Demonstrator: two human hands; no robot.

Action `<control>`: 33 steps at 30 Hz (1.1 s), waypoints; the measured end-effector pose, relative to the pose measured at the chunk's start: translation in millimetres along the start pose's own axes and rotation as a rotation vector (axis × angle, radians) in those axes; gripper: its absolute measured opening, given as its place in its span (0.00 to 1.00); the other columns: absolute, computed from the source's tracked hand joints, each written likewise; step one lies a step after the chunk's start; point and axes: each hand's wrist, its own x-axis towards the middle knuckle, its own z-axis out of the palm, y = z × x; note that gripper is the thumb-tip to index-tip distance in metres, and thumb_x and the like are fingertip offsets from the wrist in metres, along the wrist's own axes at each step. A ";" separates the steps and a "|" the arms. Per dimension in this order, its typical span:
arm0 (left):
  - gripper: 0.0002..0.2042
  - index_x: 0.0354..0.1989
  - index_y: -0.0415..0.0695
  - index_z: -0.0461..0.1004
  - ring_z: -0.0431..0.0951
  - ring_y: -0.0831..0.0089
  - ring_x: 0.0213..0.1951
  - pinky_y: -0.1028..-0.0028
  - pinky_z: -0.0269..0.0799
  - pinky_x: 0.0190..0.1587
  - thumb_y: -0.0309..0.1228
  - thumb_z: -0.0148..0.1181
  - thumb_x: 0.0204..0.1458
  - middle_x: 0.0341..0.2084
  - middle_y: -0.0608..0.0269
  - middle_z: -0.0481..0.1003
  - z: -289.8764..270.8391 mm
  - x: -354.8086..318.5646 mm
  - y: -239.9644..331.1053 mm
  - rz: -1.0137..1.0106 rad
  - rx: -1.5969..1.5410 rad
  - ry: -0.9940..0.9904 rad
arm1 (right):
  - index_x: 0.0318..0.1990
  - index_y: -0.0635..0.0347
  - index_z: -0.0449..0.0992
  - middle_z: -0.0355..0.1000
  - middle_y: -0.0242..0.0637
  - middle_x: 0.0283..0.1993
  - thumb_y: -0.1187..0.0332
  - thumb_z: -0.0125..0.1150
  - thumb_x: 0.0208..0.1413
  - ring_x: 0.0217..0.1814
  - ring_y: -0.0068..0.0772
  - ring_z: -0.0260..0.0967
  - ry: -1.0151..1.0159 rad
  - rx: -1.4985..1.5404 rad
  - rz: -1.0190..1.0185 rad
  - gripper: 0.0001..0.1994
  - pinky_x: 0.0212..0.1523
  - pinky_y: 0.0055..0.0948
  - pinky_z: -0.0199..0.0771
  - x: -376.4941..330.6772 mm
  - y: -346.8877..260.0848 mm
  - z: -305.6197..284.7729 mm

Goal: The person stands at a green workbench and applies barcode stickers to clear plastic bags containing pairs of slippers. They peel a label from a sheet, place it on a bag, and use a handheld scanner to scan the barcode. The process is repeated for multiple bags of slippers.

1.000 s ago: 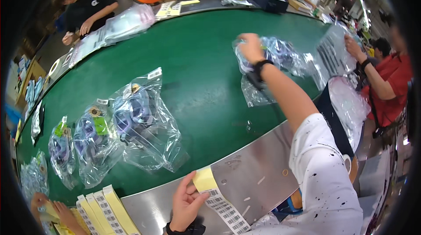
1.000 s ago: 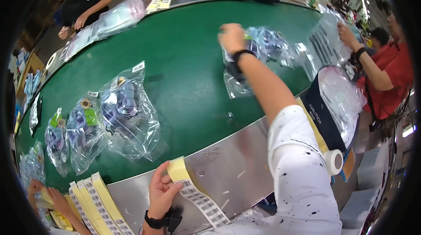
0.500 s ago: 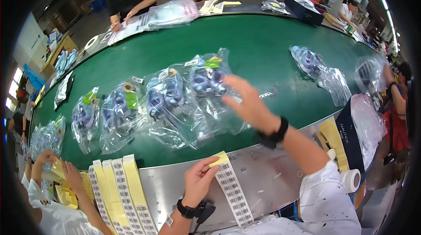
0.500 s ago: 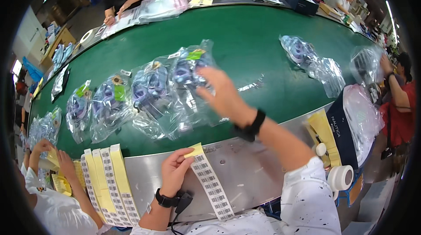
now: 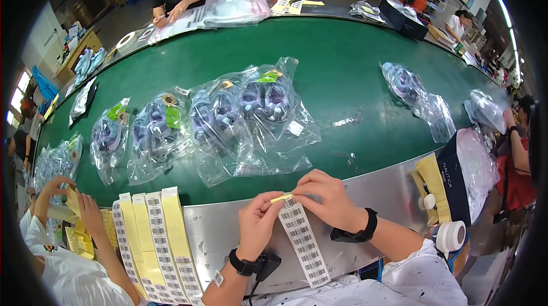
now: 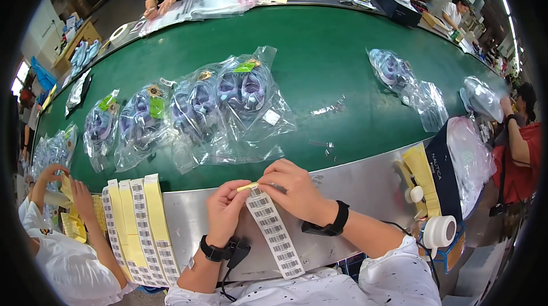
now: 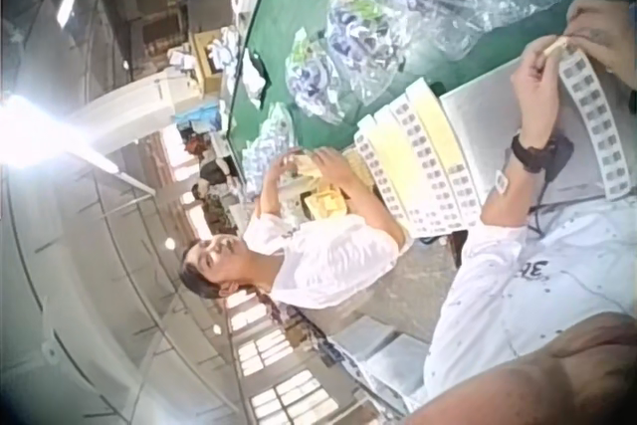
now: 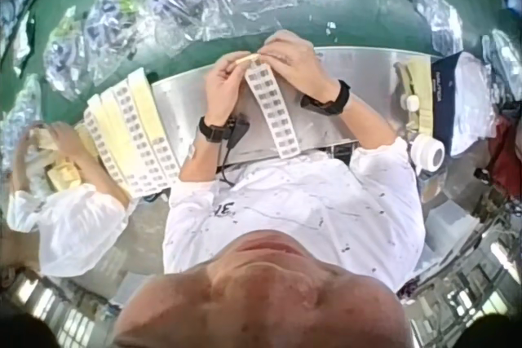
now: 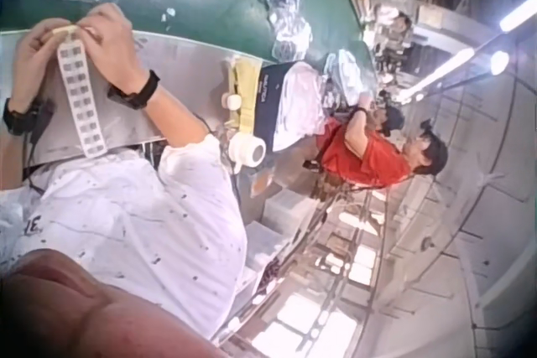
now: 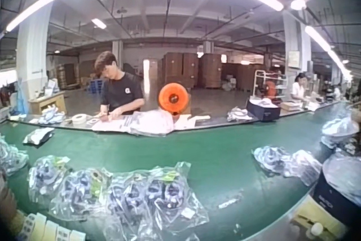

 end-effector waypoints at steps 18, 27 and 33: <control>0.16 0.52 0.34 0.67 0.78 0.75 0.41 0.80 0.73 0.42 0.19 0.57 0.54 0.42 0.54 0.77 15.6 16.8 -19.6 -0.100 -0.041 -0.026 | 0.58 0.58 0.62 0.70 0.38 0.47 0.74 0.62 0.53 0.42 0.25 0.68 0.571 0.608 0.264 0.24 0.43 0.24 0.70 130.0 117.1 -63.1; 0.04 0.38 0.35 0.75 0.72 0.87 0.29 0.86 0.65 0.30 0.22 0.58 0.55 0.28 0.66 0.78 14.6 14.4 -25.0 -0.027 -0.001 0.058 | 0.68 0.55 0.49 0.72 0.36 0.30 0.78 0.64 0.45 0.28 0.25 0.70 0.343 0.540 0.567 0.42 0.26 0.27 0.71 240.6 191.5 -48.3; 0.05 0.39 0.35 0.75 0.73 0.87 0.30 0.86 0.66 0.32 0.22 0.57 0.56 0.29 0.66 0.78 24.9 18.5 -25.6 -0.079 -0.022 0.032 | 0.68 0.58 0.48 0.73 0.35 0.26 0.80 0.61 0.46 0.24 0.22 0.69 0.303 0.368 0.621 0.41 0.24 0.22 0.70 170.2 192.5 -59.7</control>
